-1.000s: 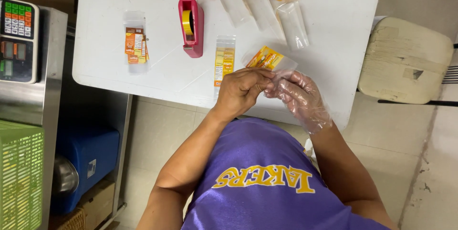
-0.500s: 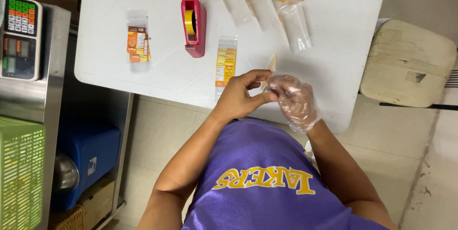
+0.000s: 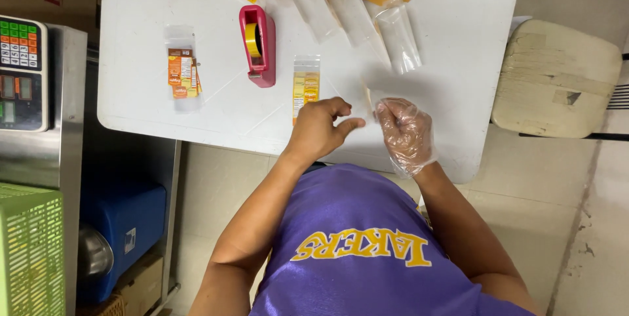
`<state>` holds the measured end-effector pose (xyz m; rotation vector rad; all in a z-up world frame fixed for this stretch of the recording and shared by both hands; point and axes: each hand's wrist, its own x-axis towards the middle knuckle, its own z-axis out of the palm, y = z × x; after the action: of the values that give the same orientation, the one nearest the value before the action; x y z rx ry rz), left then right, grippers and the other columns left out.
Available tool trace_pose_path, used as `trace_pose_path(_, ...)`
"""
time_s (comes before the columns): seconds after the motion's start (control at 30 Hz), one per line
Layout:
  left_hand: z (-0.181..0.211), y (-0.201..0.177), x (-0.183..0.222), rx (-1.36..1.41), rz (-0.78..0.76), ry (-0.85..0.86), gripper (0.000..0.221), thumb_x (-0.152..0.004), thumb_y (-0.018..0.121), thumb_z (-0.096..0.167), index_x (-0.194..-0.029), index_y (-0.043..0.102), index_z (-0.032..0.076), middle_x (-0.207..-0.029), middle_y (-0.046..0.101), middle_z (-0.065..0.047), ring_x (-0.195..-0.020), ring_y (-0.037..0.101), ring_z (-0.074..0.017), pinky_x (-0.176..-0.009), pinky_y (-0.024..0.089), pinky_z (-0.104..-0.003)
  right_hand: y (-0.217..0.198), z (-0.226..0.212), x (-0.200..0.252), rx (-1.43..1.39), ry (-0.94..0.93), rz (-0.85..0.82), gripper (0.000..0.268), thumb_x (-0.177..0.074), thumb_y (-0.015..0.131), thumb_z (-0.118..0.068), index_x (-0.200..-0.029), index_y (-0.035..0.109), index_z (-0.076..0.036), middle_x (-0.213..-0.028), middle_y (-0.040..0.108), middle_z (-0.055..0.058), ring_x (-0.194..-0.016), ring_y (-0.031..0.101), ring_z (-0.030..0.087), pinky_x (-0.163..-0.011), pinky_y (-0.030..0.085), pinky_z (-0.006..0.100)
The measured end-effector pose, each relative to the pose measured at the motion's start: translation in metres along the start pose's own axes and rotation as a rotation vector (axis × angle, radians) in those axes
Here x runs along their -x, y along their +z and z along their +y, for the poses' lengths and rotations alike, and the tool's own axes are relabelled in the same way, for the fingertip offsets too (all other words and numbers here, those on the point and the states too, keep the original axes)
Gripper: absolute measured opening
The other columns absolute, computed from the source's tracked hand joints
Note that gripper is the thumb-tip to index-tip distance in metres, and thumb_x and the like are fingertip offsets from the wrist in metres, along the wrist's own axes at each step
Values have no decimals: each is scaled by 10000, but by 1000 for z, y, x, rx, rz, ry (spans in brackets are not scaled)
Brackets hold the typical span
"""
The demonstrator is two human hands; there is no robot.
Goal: Packaging snacks by inserting small packets into bags and sealing them with tape.
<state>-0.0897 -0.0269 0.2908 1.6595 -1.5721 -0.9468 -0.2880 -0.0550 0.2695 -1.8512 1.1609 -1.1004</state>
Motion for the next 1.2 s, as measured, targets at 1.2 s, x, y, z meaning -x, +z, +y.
trace_pose_path(1.2, -29, -8, -35, 224, -255, -184, 93, -837, 741, 180, -906, 783, 135, -729, 747, -76, -667, 721, -222, -596, 555, -322, 26, 9, -12, 195, -147, 32, 102, -973, 733, -61, -875, 727, -32, -881, 740, 122, -902, 741, 354, -761, 593, 429)
